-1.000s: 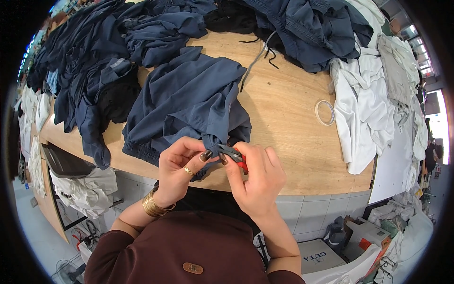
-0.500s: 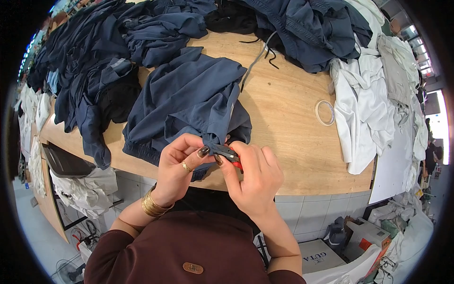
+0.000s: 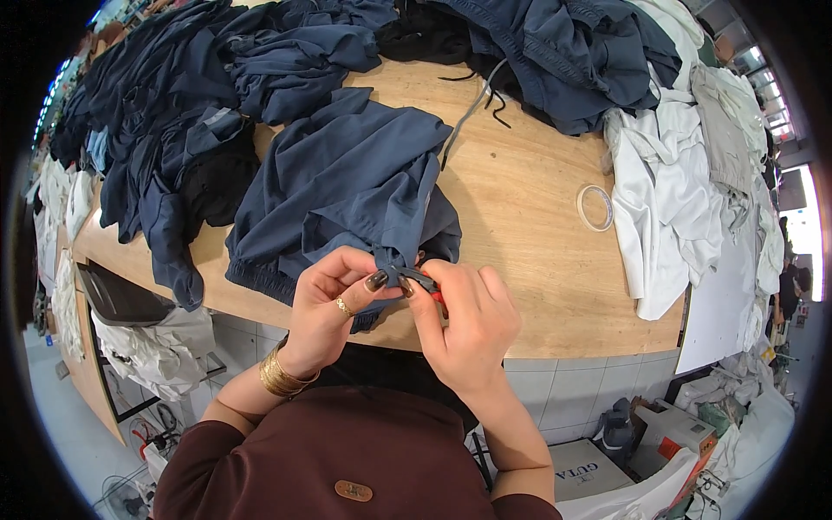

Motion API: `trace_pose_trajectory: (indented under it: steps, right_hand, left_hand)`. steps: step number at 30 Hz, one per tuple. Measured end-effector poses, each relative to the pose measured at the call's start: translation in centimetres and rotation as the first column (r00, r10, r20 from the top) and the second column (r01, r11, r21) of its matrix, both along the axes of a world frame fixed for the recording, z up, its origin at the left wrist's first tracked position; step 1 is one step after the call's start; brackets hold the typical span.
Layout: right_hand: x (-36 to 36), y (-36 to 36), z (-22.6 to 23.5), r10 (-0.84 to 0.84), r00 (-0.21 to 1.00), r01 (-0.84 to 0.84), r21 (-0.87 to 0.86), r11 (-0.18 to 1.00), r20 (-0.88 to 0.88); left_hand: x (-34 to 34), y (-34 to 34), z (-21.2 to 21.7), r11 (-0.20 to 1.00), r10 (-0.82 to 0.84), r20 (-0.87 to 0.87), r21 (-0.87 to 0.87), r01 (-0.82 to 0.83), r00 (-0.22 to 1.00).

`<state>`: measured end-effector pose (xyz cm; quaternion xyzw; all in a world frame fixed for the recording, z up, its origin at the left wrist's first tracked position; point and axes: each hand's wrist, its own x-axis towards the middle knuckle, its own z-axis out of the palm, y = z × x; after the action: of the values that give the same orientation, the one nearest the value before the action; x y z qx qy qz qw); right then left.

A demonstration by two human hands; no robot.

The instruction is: Trim loose threads from the waistband and seams of blue athletic shorts using nippers.

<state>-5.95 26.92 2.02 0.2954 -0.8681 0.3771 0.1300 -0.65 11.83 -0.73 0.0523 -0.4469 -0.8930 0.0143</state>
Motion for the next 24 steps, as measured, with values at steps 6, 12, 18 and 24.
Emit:
trace_pose_trajectory:
  steps: [6,12,18,24]
  right_hand:
    - [0.2,-0.6,0.1,0.116,0.991,-0.095,-0.252,0.963,0.067]
    - [-3.4,1.2,-1.3,0.026,0.964,0.021,-0.174,0.985,0.264]
    - [-4.4,2.6,-0.7,0.104,0.877,0.053,-0.309,0.949,0.469]
    - [-3.8,2.5,0.1,0.155,0.819,0.108,-0.414,0.904,0.553]
  left_hand:
    - [0.0,-0.1,-0.1,0.999,0.002,0.039,0.036,-0.003,0.999]
    - [-1.4,-3.1,-1.3,0.799,-0.007,-0.035,-0.601,-0.016,0.999]
    - [-0.9,-3.3,-2.4,0.398,-0.125,-0.272,-0.895,-0.203,0.954]
    - [-2.9,-2.2,-1.5,0.259,-0.162,-0.396,-0.901,-0.348,0.904]
